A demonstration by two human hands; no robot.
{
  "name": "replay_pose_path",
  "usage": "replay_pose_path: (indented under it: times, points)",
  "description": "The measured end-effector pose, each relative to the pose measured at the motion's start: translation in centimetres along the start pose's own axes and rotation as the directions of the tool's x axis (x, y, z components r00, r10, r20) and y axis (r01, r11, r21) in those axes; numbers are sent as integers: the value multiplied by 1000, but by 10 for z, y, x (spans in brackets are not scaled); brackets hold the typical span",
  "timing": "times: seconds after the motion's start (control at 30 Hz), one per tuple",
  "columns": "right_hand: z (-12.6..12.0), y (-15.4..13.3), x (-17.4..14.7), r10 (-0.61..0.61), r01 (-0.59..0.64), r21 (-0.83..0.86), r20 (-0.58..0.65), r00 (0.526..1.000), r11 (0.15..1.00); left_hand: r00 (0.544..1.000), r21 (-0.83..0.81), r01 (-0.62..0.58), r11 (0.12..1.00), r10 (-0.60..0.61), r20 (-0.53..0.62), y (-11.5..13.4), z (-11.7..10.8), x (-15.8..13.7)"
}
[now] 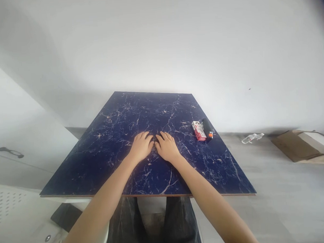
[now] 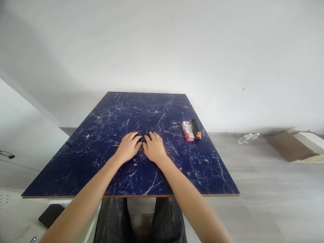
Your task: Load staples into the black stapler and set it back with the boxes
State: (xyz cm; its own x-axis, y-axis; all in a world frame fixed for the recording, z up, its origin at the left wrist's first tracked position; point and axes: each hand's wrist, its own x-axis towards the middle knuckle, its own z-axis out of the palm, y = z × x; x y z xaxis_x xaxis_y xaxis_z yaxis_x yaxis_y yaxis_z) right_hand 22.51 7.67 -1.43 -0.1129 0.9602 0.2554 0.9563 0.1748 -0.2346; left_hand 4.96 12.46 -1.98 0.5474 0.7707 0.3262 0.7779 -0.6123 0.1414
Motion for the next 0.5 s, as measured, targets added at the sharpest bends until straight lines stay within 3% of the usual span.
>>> replay_pose_path:
  times: [0.5]
  points:
    - [-1,1,0,-4,4,6,5,1000,1000,1000,4,-8,1000,8,5,0,0,0]
